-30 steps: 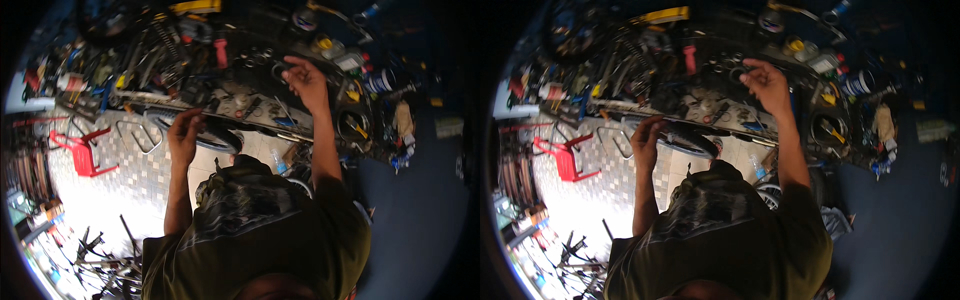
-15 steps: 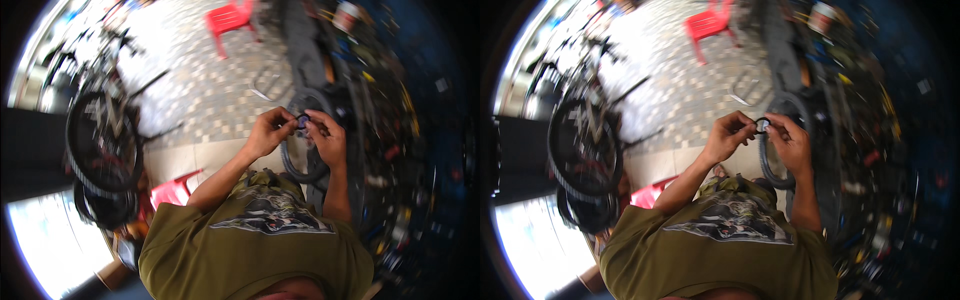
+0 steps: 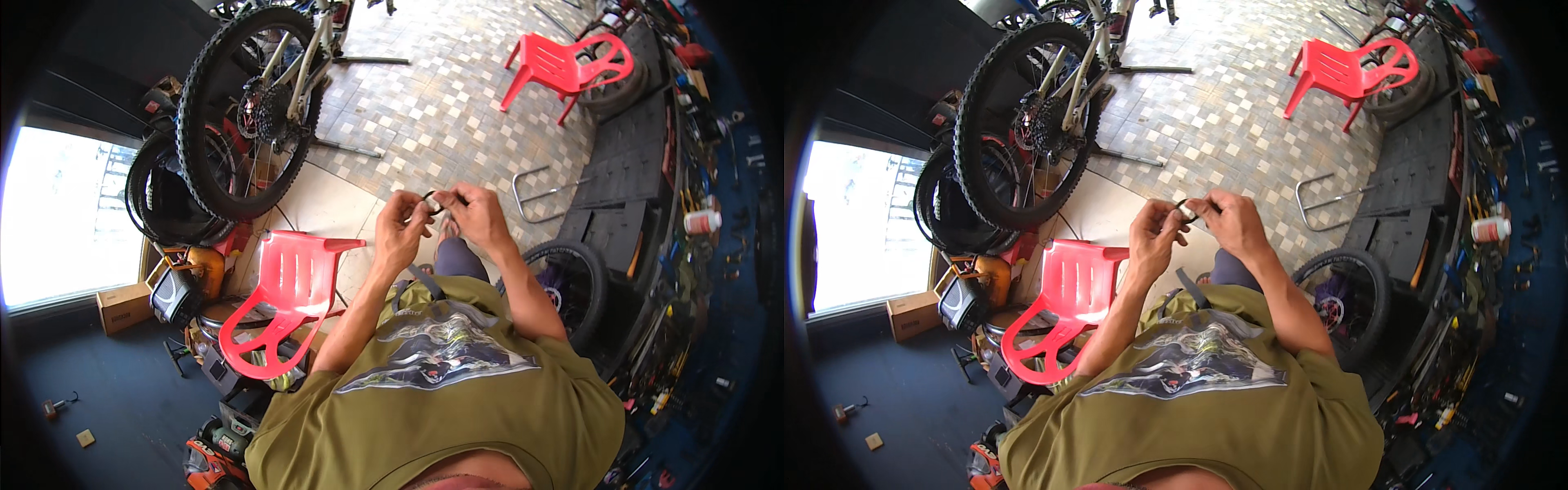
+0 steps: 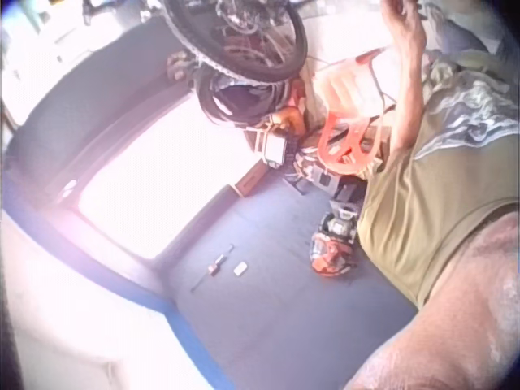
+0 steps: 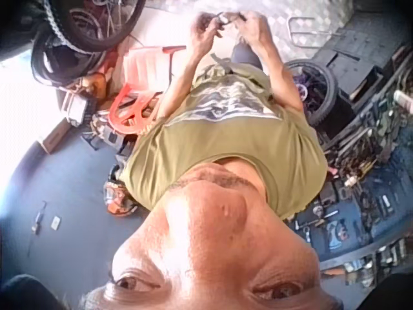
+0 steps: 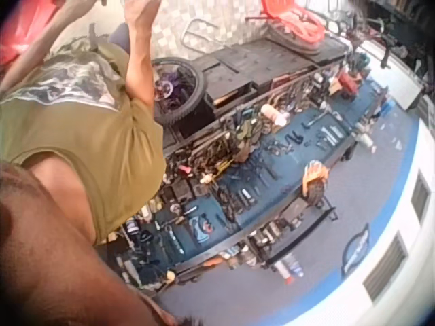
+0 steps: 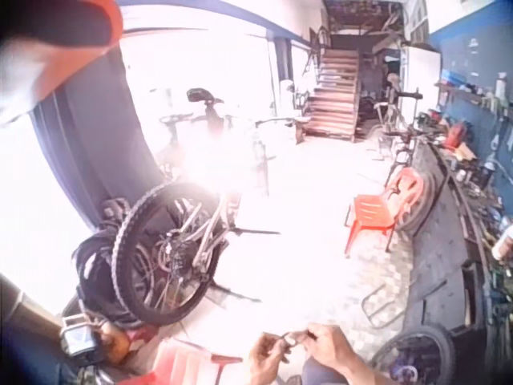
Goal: The person assembles a mountain bike by installing the front fork into the frame, then attaching the crankset to the bottom bracket using a crank installation tool and a torque wrench. The person tightens the crank bolts and checks the installation.
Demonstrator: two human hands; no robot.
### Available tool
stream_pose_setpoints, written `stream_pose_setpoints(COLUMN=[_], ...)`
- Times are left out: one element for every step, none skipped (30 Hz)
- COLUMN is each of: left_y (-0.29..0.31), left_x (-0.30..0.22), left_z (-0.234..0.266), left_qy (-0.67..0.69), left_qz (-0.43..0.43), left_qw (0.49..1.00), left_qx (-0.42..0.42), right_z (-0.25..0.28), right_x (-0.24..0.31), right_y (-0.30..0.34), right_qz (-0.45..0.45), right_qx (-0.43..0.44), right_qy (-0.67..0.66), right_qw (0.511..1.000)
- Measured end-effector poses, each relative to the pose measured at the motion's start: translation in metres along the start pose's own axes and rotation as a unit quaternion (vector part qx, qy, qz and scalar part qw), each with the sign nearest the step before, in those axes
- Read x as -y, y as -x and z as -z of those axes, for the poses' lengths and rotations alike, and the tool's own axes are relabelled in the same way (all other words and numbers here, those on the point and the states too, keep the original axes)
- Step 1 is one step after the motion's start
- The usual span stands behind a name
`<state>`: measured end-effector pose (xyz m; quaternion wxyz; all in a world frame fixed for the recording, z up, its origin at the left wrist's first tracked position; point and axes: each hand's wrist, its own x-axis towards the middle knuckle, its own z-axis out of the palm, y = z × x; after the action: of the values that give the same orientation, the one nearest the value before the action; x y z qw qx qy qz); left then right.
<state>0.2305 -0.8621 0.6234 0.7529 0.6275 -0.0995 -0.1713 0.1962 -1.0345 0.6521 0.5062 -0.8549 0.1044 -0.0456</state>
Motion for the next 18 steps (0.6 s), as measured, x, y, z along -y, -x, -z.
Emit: stream_pose_setpoints(left_y=[-0.009,-0.02,-0.034,-0.047,-0.062,-0.078,-0.097,-0.117,-0.138,-0.163,-0.188,-0.212,-0.237,-0.262,-0.287,-0.309,-0.33,-0.351], left_x=[0.002,0.004,0.008,0.01,0.014,0.017,0.018,0.02,0.023,0.024,0.022,0.022,0.021,0.019,0.016,0.014,0.012,0.011], left_z=[0.008,0.015,0.021,0.03,0.039,0.046,0.05,0.051,0.052,0.051,0.046,0.043,0.043,0.043,0.043,0.042,0.043,0.045], left_qy=[-0.005,-0.01,-0.025,-0.051,-0.1,-0.149,-0.202,-0.225,-0.248,-0.271,-0.294,-0.298,-0.305,-0.312,-0.305,-0.31,-0.314,-0.317], left_qz=[-0.001,-0.002,-0.015,-0.016,-0.014,-0.011,-0.002,0.009,0.02,0.03,0.034,0.039,0.044,0.049,0.065,0.076,0.086,0.097], left_qw=[0.999,0.997,0.994,0.988,0.981,0.971,0.96,0.956,0.952,0.948,0.942,0.941,0.939,0.937,0.938,0.937,0.936,0.934], left_qx=[-0.037,-0.073,-0.109,-0.143,-0.166,-0.187,-0.195,-0.186,-0.176,-0.165,-0.159,-0.156,-0.151,-0.146,-0.148,-0.143,-0.137,-0.13], right_z=[-0.008,-0.014,-0.017,-0.021,-0.025,-0.029,-0.032,-0.033,-0.036,-0.042,-0.049,-0.051,-0.047,-0.041,-0.033,-0.027,-0.026,-0.027], right_x=[-0.006,-0.011,-0.016,-0.016,-0.017,-0.019,-0.02,-0.024,-0.034,-0.047,-0.058,-0.068,-0.069,-0.07,-0.07,-0.073,-0.079,-0.083], right_y=[-0.018,-0.038,-0.053,-0.067,-0.081,-0.099,-0.118,-0.137,-0.156,-0.18,-0.202,-0.224,-0.248,-0.274,-0.299,-0.32,-0.342,-0.364], right_qz=[0.003,0.007,0.035,0.065,0.093,0.152,0.208,0.263,0.252,0.245,0.237,0.228,0.227,0.227,0.226,0.222,0.229,0.222], right_qx=[0.019,0.037,0.028,0.024,0.02,0.009,-0.003,-0.015,0.041,0.049,0.058,0.068,0.075,0.081,0.087,0.093,0.093,0.105], right_qy=[0.074,0.149,0.132,0.115,0.097,0.103,0.107,0.11,0.105,0.098,0.091,0.084,0.083,0.067,0.051,0.036,0.041,0.035], right_qw=[0.997,0.988,0.99,0.991,0.991,0.983,0.972,0.958,0.961,0.963,0.966,0.968,0.968,0.968,0.969,0.97,0.968,0.969])
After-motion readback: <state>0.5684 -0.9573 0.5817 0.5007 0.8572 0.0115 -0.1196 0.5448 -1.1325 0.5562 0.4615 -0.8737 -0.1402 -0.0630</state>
